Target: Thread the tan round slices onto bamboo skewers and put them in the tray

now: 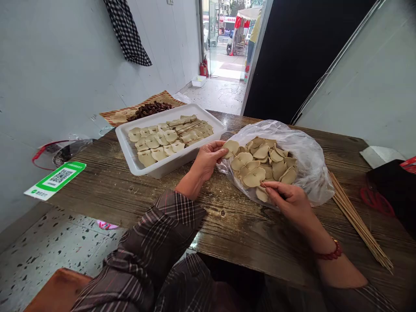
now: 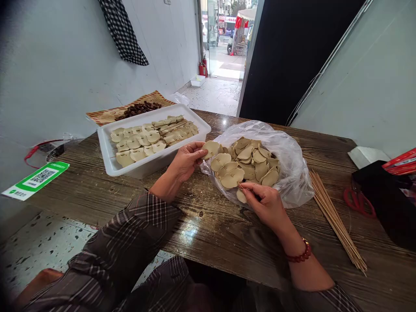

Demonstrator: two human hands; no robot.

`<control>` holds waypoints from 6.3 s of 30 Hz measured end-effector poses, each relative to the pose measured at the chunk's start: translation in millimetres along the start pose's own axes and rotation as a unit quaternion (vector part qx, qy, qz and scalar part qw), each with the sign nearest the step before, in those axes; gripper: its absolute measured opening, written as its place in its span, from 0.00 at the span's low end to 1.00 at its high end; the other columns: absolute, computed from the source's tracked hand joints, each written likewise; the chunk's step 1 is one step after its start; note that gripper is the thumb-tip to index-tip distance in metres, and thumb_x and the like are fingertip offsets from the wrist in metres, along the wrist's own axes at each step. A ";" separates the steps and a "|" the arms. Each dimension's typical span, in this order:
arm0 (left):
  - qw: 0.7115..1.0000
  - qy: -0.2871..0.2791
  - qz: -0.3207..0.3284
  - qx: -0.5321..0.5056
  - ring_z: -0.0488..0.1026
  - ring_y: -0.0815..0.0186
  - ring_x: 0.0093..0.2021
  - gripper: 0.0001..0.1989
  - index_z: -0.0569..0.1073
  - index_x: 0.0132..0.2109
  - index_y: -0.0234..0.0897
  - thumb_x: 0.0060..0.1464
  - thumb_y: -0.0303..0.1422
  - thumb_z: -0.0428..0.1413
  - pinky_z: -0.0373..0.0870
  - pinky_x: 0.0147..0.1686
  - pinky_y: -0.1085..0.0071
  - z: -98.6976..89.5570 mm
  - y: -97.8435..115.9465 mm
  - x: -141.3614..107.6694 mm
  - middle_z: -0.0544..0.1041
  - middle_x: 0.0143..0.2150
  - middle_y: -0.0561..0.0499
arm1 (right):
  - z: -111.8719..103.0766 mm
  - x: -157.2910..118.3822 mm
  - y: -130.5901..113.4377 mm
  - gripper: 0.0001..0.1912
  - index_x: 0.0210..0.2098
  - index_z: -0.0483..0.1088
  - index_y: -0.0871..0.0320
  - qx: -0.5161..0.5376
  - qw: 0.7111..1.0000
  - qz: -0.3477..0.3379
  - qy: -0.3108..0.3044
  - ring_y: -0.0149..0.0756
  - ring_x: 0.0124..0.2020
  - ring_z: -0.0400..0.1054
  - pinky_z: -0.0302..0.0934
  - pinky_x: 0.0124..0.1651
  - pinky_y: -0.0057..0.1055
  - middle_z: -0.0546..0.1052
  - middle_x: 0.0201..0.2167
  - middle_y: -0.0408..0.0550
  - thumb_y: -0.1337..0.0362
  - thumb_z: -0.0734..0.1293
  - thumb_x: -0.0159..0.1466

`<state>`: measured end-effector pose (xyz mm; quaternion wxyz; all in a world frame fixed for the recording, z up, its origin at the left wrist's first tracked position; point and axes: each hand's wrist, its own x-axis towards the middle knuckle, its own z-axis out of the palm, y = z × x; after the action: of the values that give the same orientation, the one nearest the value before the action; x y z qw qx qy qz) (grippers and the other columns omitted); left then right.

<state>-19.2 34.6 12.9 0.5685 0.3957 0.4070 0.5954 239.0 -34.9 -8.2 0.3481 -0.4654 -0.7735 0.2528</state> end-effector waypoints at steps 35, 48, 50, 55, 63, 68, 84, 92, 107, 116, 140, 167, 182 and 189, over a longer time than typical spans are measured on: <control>0.999 0.032 0.018 -0.006 0.63 0.75 0.23 0.09 0.75 0.31 0.32 0.39 0.30 0.64 0.58 0.21 0.78 8.8 -5.8 -4.6 0.72 0.25 0.55 | 7.6 0.6 3.8 0.14 0.41 0.79 0.57 -0.022 1.000 0.000 0.022 0.41 0.35 0.78 0.72 0.39 0.35 0.83 0.36 0.50 0.59 0.63 0.66; 0.995 0.047 0.073 0.055 0.63 0.75 0.23 0.11 0.71 0.31 0.34 0.42 0.33 0.64 0.60 0.23 0.77 9.8 -8.4 -6.0 0.69 0.23 0.57 | 13.2 1.9 0.4 0.15 0.41 0.79 0.58 0.010 0.999 0.029 0.022 0.40 0.32 0.77 0.69 0.31 0.32 0.81 0.27 0.49 0.58 0.63 0.65; 0.992 0.045 0.088 0.077 0.63 0.75 0.23 0.10 0.71 0.30 0.34 0.42 0.32 0.64 0.60 0.24 0.77 9.6 -8.9 -5.3 0.69 0.23 0.57 | 13.6 2.1 -0.5 0.15 0.41 0.79 0.58 0.011 0.999 0.032 0.017 0.40 0.31 0.76 0.68 0.30 0.31 0.80 0.25 0.48 0.58 0.63 0.65; 0.988 0.036 0.102 0.107 0.64 0.74 0.25 0.10 0.72 0.30 0.34 0.43 0.32 0.64 0.60 0.27 0.77 7.8 -10.5 -3.3 0.71 0.24 0.55 | 13.9 2.5 -0.3 0.15 0.41 0.79 0.58 0.020 0.999 0.032 0.026 0.38 0.29 0.75 0.67 0.28 0.30 0.79 0.23 0.47 0.58 0.63 0.65; 0.985 0.030 0.114 0.122 0.65 0.74 0.26 0.08 0.71 0.31 0.34 0.45 0.31 0.63 0.60 0.28 0.77 6.6 -12.5 -3.4 0.71 0.25 0.56 | 15.1 3.5 0.2 0.16 0.41 0.78 0.59 0.038 0.998 0.047 0.022 0.34 0.23 0.70 0.63 0.26 0.29 0.77 0.21 0.45 0.56 0.63 0.65; 0.989 -0.001 0.094 0.115 0.65 0.74 0.26 0.11 0.72 0.32 0.34 0.45 0.34 0.65 0.60 0.28 0.77 7.5 -11.6 -4.6 0.71 0.25 0.55 | 14.9 2.3 2.3 0.16 0.41 0.78 0.59 0.063 0.996 0.067 0.017 0.32 0.19 0.65 0.59 0.24 0.28 0.72 0.17 0.43 0.55 0.63 0.65; 0.995 -0.069 -0.034 -0.056 0.72 0.73 0.28 0.18 0.74 0.31 0.32 0.38 0.37 0.71 0.73 0.33 0.75 7.7 -11.1 -7.1 0.76 0.29 0.53 | 10.7 1.1 3.7 0.18 0.44 0.76 0.59 0.205 0.970 0.128 -0.017 0.29 0.19 0.58 0.50 0.22 0.26 0.67 0.17 0.40 0.53 0.66 0.65; 0.977 -0.080 -0.133 -0.149 0.75 0.70 0.26 0.12 0.73 0.35 0.32 0.46 0.31 0.67 0.74 0.25 0.75 7.7 -10.4 -7.4 0.78 0.29 0.50 | 12.6 0.5 4.2 0.16 0.43 0.77 0.59 0.159 0.982 0.104 -0.008 0.30 0.19 0.61 0.53 0.23 0.27 0.69 0.17 0.41 0.54 0.64 0.66; 0.968 -0.115 -0.085 -0.209 0.79 0.63 0.44 0.09 0.76 0.46 0.31 0.58 0.28 0.58 0.76 0.48 0.68 17.1 -13.3 -13.8 0.82 0.41 0.45 | 21.3 0.9 -1.1 0.16 0.43 0.78 0.60 0.058 0.997 0.056 0.002 0.31 0.20 0.65 0.59 0.25 0.28 0.73 0.19 0.43 0.56 0.64 0.65; 0.974 -0.107 -0.069 -0.187 0.78 0.62 0.47 0.13 0.76 0.49 0.32 0.58 0.31 0.59 0.75 0.51 0.66 20.4 -12.2 -16.2 0.82 0.41 0.46 | 23.2 -0.6 3.8 0.18 0.41 0.78 0.59 -0.023 0.999 0.027 0.008 0.34 0.22 0.70 0.63 0.28 0.30 0.78 0.23 0.46 0.55 0.60 0.67; 0.976 -0.089 -0.081 -0.184 0.79 0.64 0.40 0.14 0.78 0.45 0.32 0.51 0.33 0.64 0.76 0.43 0.70 21.2 -17.6 -18.7 0.82 0.41 0.45 | 25.8 0.9 13.4 0.14 0.41 0.77 0.58 -0.052 0.997 -0.036 0.040 0.39 0.37 0.77 0.69 0.41 0.34 0.82 0.37 0.50 0.58 0.62 0.67; 0.960 -0.148 -0.120 -0.204 0.78 0.68 0.30 0.20 0.69 0.49 0.32 0.52 0.36 0.64 0.71 0.33 0.72 18.6 -48.8 -10.5 0.78 0.35 0.46 | -19.4 23.0 -16.7 0.18 0.42 0.78 0.56 -0.241 0.952 -0.003 0.191 0.43 0.38 0.73 0.64 0.37 0.37 0.80 0.39 0.52 0.51 0.63 0.65; 0.964 -0.136 -0.094 -0.207 0.78 0.68 0.29 0.17 0.71 0.43 0.31 0.52 0.38 0.63 0.72 0.33 0.71 17.2 -50.4 -6.9 0.78 0.32 0.48 | 37.3 79.0 -96.9 0.17 0.38 0.79 0.57 0.146 0.961 0.113 0.207 0.28 0.26 0.64 0.57 0.26 0.26 0.77 0.30 0.46 0.52 0.72 0.55; 0.977 -0.170 -0.047 -0.122 0.74 0.70 0.26 0.18 0.71 0.35 0.33 0.48 0.43 0.63 0.70 0.31 0.73 18.0 -34.9 -16.4 0.75 0.28 0.51 | 60.9 81.1 -86.4 0.23 0.32 0.77 0.57 0.280 0.904 0.185 0.263 0.29 0.25 0.66 0.60 0.25 0.26 0.76 0.28 0.44 0.49 0.78 0.43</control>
<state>10.7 19.7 -13.4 0.7010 0.3995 0.2468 0.5367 118.6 -4.3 39.8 0.6023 -0.5327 -0.4511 0.3873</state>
